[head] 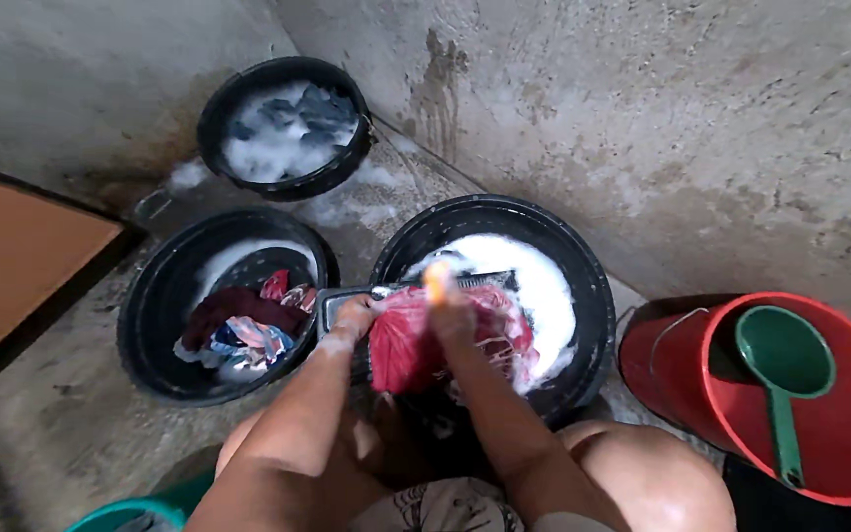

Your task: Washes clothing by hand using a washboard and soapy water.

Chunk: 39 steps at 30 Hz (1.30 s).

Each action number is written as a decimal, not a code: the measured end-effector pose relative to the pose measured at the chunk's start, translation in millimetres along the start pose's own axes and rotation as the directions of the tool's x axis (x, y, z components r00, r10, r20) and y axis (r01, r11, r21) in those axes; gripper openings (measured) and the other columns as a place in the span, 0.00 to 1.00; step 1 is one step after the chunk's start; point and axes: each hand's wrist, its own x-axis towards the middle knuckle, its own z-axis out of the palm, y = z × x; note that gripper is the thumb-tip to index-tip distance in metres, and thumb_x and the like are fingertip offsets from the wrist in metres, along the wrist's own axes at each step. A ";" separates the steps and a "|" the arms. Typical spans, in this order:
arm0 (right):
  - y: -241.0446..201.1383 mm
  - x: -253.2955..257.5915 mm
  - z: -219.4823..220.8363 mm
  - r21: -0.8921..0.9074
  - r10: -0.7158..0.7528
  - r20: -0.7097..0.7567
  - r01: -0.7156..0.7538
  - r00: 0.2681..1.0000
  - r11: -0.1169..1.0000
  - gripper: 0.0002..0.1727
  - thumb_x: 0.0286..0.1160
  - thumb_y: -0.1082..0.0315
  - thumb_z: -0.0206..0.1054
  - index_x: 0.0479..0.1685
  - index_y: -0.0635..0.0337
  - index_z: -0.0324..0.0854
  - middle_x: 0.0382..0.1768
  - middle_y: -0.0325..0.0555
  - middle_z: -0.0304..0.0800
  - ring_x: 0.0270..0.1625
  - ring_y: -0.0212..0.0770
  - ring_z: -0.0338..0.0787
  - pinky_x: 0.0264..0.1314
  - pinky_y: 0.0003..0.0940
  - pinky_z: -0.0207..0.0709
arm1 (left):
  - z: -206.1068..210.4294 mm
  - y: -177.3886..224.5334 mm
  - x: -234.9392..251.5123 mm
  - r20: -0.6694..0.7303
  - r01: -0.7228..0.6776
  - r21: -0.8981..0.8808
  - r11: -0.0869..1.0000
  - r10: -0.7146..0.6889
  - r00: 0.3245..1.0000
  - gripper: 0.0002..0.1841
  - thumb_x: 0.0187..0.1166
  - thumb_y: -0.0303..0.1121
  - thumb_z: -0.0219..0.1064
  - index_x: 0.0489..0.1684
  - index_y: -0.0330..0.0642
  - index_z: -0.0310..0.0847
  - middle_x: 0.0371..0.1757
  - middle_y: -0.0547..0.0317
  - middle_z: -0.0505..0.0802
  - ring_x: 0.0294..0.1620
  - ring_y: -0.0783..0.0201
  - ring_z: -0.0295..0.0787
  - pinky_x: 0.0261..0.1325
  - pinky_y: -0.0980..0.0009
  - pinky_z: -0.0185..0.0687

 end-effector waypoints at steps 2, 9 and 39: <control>-36.1 -24.0 21.8 -0.012 -0.158 0.140 0.161 0.977 0.987 0.38 0.74 0.44 0.68 0.86 0.43 0.71 0.70 0.57 0.85 0.69 0.58 0.87 0.69 0.62 0.80 | -1.2 -3.6 2.7 0.005 -0.017 -0.031 0.999 0.017 1.000 0.20 0.77 0.44 0.72 0.53 0.35 0.86 0.55 0.37 0.91 0.62 0.42 0.86 0.69 0.39 0.75; 92.3 39.5 -29.9 -0.149 0.213 -0.024 -0.214 0.977 0.965 0.37 0.79 0.41 0.64 0.89 0.38 0.66 0.76 0.59 0.81 0.75 0.63 0.83 0.72 0.66 0.76 | -2.0 -0.2 -0.1 0.002 -0.008 0.004 1.000 0.008 1.000 0.21 0.75 0.47 0.75 0.54 0.38 0.87 0.56 0.40 0.92 0.63 0.45 0.87 0.70 0.40 0.75; 41.4 -53.5 6.8 -0.054 -0.196 0.153 0.206 0.969 0.977 0.39 0.74 0.47 0.69 0.89 0.30 0.65 0.69 0.56 0.87 0.68 0.59 0.88 0.68 0.65 0.80 | 4.9 31.7 -43.4 0.313 -0.360 0.687 0.631 0.190 0.931 0.19 0.85 0.47 0.62 0.60 0.45 0.89 0.71 0.42 0.86 0.77 0.38 0.76 0.77 0.34 0.67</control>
